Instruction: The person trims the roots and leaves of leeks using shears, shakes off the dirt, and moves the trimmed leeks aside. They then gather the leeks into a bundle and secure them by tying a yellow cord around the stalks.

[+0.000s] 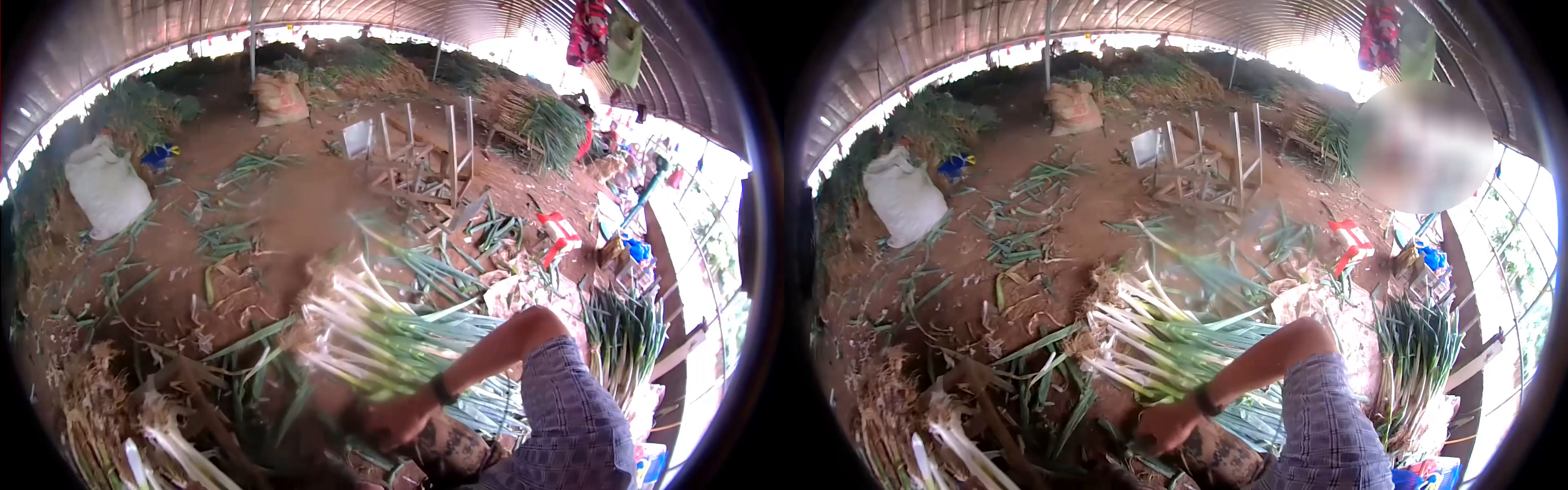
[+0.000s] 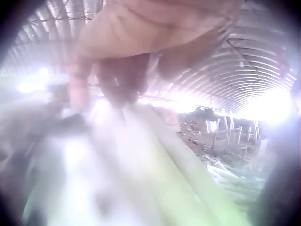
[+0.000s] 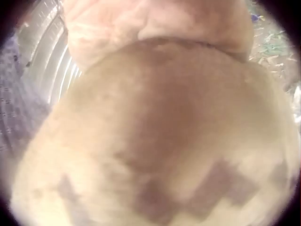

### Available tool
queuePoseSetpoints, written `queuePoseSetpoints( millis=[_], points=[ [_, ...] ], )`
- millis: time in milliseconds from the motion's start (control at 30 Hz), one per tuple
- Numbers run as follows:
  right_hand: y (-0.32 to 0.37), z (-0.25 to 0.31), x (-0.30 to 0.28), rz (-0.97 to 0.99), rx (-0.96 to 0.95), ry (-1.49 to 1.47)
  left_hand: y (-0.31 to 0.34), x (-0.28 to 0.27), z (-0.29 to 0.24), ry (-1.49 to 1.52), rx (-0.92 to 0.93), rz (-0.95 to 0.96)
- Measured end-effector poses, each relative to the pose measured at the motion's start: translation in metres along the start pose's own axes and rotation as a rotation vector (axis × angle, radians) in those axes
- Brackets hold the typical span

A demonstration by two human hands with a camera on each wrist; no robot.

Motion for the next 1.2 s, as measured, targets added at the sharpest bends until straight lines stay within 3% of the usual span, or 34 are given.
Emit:
queuePoseSetpoints(
  millis=[100,133,167,233,267,300,367,467,500,533,567,600,633,667,733,800,833,900,967,1000,1033,1067,1100,1167,1200],
  points=[
    [0.018,0.018,-0.022,0.072,-0.056,0.013,-0.084,0.029,-0.018,-0.034,0.276,-0.018],
    [0.028,0.003,-0.037,-0.073,-0.089,0.057,-0.106,0.027,-0.018,-0.079,0.330,-0.023],
    [0.020,0.000,-0.017,-0.173,-0.186,-0.074,-0.129,0.044,-0.027,-0.114,0.259,0.083],
    [0.015,-0.002,-0.037,-0.124,-0.261,-0.180,-0.177,0.083,-0.047,-0.196,0.120,0.298],
    [0.011,-0.005,-0.039,-0.120,-0.264,-0.207,-0.199,0.112,-0.053,-0.128,-0.397,0.441],
    [0.005,-0.009,-0.031,-0.004,-0.213,-0.223,-0.208,0.135,-0.072,0.135,-0.141,0.402],
    [-0.013,-0.025,-0.021,0.216,-0.110,-0.222,-0.221,0.174,-0.111,0.201,0.015,0.432],
    [-0.019,-0.025,-0.055,0.140,-0.003,-0.340,-0.209,0.240,-0.166,0.188,0.208,0.570],
    [-0.023,-0.023,-0.065,0.118,0.013,-0.350,-0.193,0.250,-0.198,0.237,0.123,0.691],
    [-0.022,-0.038,-0.031,0.210,0.071,-0.162,-0.176,0.259,-0.231,0.277,0.029,0.806],
    [-0.018,-0.048,-0.018,0.186,0.182,-0.149,-0.155,0.269,-0.252,0.170,0.047,0.894],
    [-0.011,-0.055,-0.014,0.161,0.299,-0.130,-0.126,0.270,-0.260,0.069,0.065,0.982],
    [0.003,-0.058,-0.034,0.146,0.417,-0.101,-0.114,0.255,-0.278,0.050,-0.058,1.022],
    [0.025,-0.041,-0.081,0.249,0.530,-0.089,-0.104,0.240,-0.298,0.035,-0.181,1.058],
    [0.076,-0.016,-0.089,0.187,0.559,0.007,-0.082,0.206,-0.321,0.106,-0.004,0.976],
    [0.118,-0.020,-0.072,0.311,0.450,-0.051,-0.074,0.158,-0.350,0.117,0.038,0.897],
    [0.130,-0.024,-0.071,0.476,0.315,-0.151,-0.070,0.129,-0.358,0.097,-0.020,0.849],
    [0.166,-0.026,-0.130,0.608,0.494,-0.473,0.004,0.109,-0.289,0.451,-0.154,0.993],
    [0.191,-0.049,-0.169,0.662,0.649,-0.729,0.021,0.087,-0.270,0.280,-0.445,1.044],
    [0.201,-0.085,-0.161,0.601,0.663,-0.636,0.020,0.075,-0.265,0.219,-0.545,1.036],
    [0.197,-0.119,-0.157,0.540,0.673,-0.544,0.014,0.067,-0.267,0.170,-0.621,1.019],
    [0.174,-0.130,-0.209,0.453,0.693,-0.124,0.005,0.061,-0.270,0.146,-0.665,0.993],
    [0.147,-0.129,-0.242,0.500,0.582,-0.073,-0.005,0.058,-0.273,0.130,-0.690,0.965],
    [0.095,-0.140,-0.249,0.645,0.761,-0.872,-0.030,0.057,-0.274,0.129,-0.713,0.899],
    [0.057,-0.182,-0.222,0.596,0.823,-0.837,-0.046,0.060,-0.274,0.138,-0.714,0.869]
  ],
)
Point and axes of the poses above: each hand's wrist, its own y-axis away from the middle knuckle, its own x-axis out of the palm, z = x × y, the point moved 8 cm from there along -y, towards the middle knuckle, and after that the axes turned 15 degrees about y, right-handed, at the moved point
